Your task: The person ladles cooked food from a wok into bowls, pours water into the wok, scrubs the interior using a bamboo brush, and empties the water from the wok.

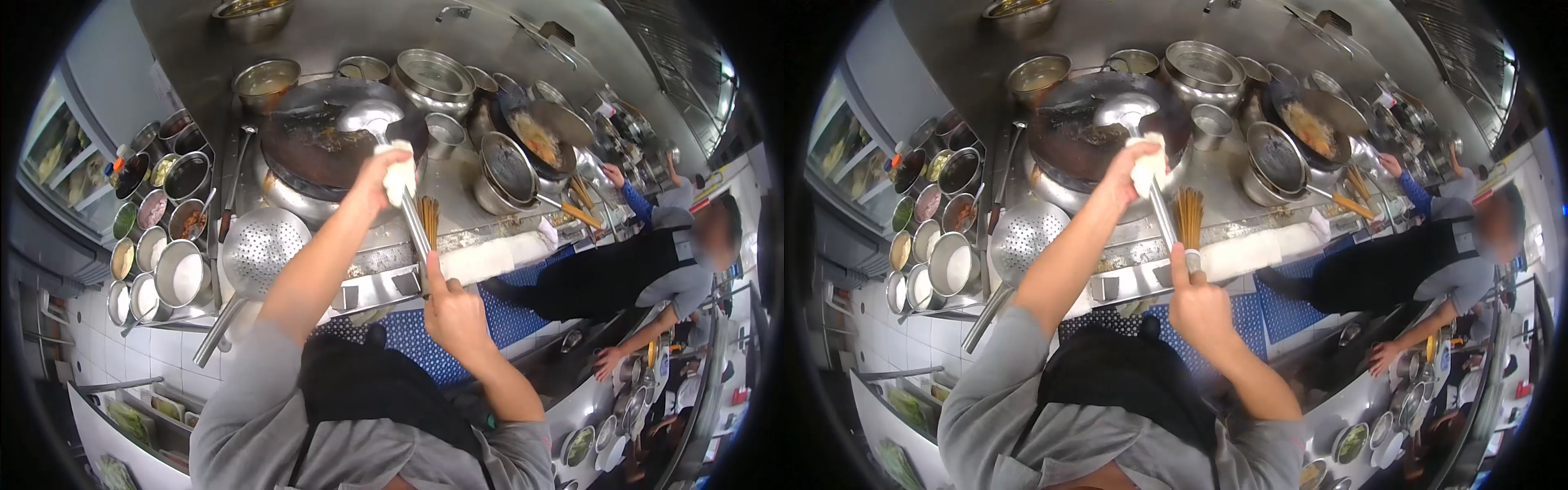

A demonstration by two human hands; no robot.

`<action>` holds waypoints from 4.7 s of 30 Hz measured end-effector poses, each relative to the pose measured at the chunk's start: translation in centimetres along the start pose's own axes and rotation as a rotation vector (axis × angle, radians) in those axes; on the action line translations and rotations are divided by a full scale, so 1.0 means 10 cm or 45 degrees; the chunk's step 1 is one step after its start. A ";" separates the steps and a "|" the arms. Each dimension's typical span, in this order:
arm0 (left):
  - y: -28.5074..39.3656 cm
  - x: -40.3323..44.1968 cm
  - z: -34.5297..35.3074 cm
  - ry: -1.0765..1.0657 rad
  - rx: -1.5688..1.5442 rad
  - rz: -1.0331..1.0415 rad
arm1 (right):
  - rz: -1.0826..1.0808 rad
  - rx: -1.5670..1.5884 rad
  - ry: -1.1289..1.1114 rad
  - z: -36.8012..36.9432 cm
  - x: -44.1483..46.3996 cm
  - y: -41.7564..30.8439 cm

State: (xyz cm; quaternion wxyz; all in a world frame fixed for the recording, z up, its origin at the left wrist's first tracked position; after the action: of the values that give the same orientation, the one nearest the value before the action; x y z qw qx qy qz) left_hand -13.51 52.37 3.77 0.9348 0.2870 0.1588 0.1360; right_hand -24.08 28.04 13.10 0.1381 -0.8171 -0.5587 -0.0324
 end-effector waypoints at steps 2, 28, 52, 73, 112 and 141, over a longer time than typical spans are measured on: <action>0.06 0.15 0.03 -0.198 -0.120 -0.072 | 0.048 0.473 0.137 -0.12 -0.25 0.05; -0.96 -1.33 0.31 0.332 1.534 0.278 | 0.273 1.359 0.566 0.29 1.46 1.12; -0.53 -2.08 -1.14 0.391 0.474 -0.162 | 0.852 0.139 0.158 1.78 0.12 2.81; -0.14 -1.94 -1.10 0.153 0.595 -0.042 | 0.787 0.975 -0.022 1.00 -0.22 1.24; 0.61 -0.78 -0.49 0.120 2.254 0.715 | -0.019 0.181 -0.367 1.67 3.72 0.19; 0.38 -3.15 -2.08 1.009 0.848 0.334 | 0.473 0.743 -0.190 1.57 4.34 0.21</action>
State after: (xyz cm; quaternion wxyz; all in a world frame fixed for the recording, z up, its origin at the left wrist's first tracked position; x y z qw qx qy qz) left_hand -50.66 54.76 -3.49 0.6364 0.5124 0.4971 0.2921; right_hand -7.54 70.66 6.67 0.3280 -0.8311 -0.3950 0.2139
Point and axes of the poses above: each hand's wrist, its own x-axis towards the middle knuckle, its own z-axis out of the palm, y = z × x, the point moved 8 cm from there along x, towards the middle knuckle, and after that the axes turned 5 degrees about -z, right-handed, at the moved point
